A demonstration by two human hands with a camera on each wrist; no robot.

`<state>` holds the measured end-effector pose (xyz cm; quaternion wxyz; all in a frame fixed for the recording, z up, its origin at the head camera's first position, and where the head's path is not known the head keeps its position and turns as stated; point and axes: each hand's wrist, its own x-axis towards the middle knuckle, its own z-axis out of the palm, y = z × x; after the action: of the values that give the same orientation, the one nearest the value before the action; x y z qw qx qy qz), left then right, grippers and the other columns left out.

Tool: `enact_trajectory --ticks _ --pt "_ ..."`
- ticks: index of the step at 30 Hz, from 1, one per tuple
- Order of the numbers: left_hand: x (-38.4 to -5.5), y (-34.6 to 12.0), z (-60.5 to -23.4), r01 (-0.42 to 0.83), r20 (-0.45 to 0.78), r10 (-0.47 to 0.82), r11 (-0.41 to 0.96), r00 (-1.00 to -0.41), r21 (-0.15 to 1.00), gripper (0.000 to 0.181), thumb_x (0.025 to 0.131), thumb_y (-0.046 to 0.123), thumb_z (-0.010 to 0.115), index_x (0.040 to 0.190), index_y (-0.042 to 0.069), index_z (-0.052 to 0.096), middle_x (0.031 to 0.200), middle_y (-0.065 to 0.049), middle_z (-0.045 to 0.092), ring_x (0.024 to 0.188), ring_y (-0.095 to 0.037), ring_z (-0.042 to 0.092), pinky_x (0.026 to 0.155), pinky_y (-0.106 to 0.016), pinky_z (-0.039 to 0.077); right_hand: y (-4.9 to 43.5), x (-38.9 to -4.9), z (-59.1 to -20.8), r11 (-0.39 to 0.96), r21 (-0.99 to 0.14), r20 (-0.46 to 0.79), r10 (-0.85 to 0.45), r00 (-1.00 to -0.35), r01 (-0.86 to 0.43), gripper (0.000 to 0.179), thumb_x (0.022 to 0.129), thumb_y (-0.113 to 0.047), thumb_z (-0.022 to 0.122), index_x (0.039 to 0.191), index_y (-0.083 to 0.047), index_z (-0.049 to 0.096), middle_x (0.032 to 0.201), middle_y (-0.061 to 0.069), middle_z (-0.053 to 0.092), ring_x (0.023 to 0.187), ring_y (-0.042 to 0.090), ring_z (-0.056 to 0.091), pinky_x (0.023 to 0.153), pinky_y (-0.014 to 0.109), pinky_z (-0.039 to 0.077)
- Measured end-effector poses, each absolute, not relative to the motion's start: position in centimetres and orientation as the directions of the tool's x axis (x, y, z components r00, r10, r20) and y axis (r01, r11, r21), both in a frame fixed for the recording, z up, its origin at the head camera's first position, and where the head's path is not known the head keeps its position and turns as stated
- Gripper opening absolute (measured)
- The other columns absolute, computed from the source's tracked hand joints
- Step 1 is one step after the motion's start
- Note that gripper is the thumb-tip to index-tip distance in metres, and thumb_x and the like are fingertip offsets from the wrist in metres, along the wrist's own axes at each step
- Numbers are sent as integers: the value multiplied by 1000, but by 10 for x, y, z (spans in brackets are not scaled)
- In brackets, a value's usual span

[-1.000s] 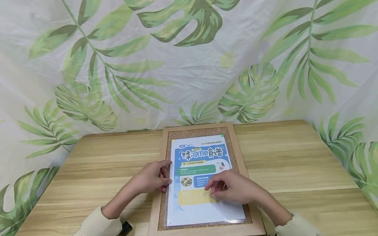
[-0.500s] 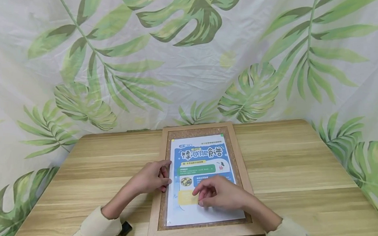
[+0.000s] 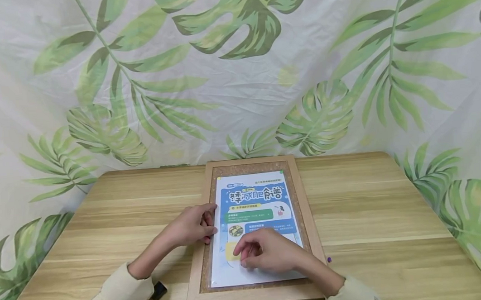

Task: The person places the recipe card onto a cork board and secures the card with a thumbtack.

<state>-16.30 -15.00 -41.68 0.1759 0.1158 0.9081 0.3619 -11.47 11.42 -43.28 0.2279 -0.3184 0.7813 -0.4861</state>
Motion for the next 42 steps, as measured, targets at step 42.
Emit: enact_trajectory --ticks 42 --pt "-164 -152 -417 105 -223 353 709 -909 697 66 94 -3 77 153 -10 49 79 -5 67 59 -14 68 53 -23 43 47 -99 -427 380 -833 -66 -789 -611 -401 14 95 -3 76 105 -11 80 81 -17 66 67 -10 57 66 13 52"
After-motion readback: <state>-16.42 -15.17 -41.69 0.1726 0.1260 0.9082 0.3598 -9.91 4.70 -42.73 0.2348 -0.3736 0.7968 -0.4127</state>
